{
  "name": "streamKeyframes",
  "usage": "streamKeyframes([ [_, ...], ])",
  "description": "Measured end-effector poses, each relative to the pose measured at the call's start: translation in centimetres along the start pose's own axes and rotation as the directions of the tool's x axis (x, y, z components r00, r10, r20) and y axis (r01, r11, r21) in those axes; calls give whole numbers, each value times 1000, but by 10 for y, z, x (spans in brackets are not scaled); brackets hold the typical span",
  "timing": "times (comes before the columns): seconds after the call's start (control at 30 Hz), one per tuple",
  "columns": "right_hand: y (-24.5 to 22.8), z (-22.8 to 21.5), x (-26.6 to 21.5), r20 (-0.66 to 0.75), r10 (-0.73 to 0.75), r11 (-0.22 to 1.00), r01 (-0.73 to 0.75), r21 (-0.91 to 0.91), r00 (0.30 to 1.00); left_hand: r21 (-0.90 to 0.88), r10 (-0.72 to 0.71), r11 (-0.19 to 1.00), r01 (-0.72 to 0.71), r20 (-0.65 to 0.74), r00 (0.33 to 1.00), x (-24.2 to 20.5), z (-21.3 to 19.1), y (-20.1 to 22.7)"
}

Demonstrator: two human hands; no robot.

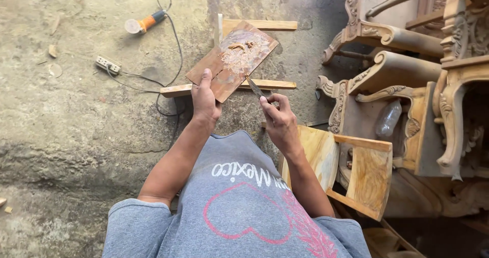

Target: The person applies wood filler to the joints and gaps of a wooden chair frame using a small knife. They repeatedly take the filler from a wooden board and spread it onto different sections of the frame before scraping off the excess.

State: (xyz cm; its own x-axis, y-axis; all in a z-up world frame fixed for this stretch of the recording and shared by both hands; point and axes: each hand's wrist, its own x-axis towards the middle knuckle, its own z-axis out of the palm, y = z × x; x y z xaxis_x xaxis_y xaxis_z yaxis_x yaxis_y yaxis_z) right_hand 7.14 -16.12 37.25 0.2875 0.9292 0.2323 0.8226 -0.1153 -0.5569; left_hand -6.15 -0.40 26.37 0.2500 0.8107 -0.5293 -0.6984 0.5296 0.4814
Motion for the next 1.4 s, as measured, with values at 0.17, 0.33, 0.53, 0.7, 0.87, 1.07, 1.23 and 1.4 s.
streamKeyframes([
  [0.17,-2,-5,1,41,51,999,-51,4,998,-16,-111,994,112,27,993,25,0,6],
  [0.33,13,9,7,58,388,700,-335,630,920,21,-152,988,150,132,980,33,8,23],
  [0.53,69,68,25,234,425,371,-405,836,874,-9,-311,948,319,194,930,18,18,42],
  [0.7,106,122,-55,300,609,433,-624,650,734,-153,-192,952,264,374,907,43,-17,104],
  [0.87,154,129,-56,327,743,120,-596,794,584,10,-28,1000,26,197,980,73,-21,117],
  [1.07,169,78,26,258,655,254,-529,810,710,46,-37,998,35,52,998,83,-1,41],
  [1.23,162,23,101,35,392,518,-252,818,919,47,-48,998,51,-51,998,71,64,-23],
  [1.4,166,5,153,-196,-120,753,218,621,973,28,3,1000,-2,-63,998,60,112,-49],
])
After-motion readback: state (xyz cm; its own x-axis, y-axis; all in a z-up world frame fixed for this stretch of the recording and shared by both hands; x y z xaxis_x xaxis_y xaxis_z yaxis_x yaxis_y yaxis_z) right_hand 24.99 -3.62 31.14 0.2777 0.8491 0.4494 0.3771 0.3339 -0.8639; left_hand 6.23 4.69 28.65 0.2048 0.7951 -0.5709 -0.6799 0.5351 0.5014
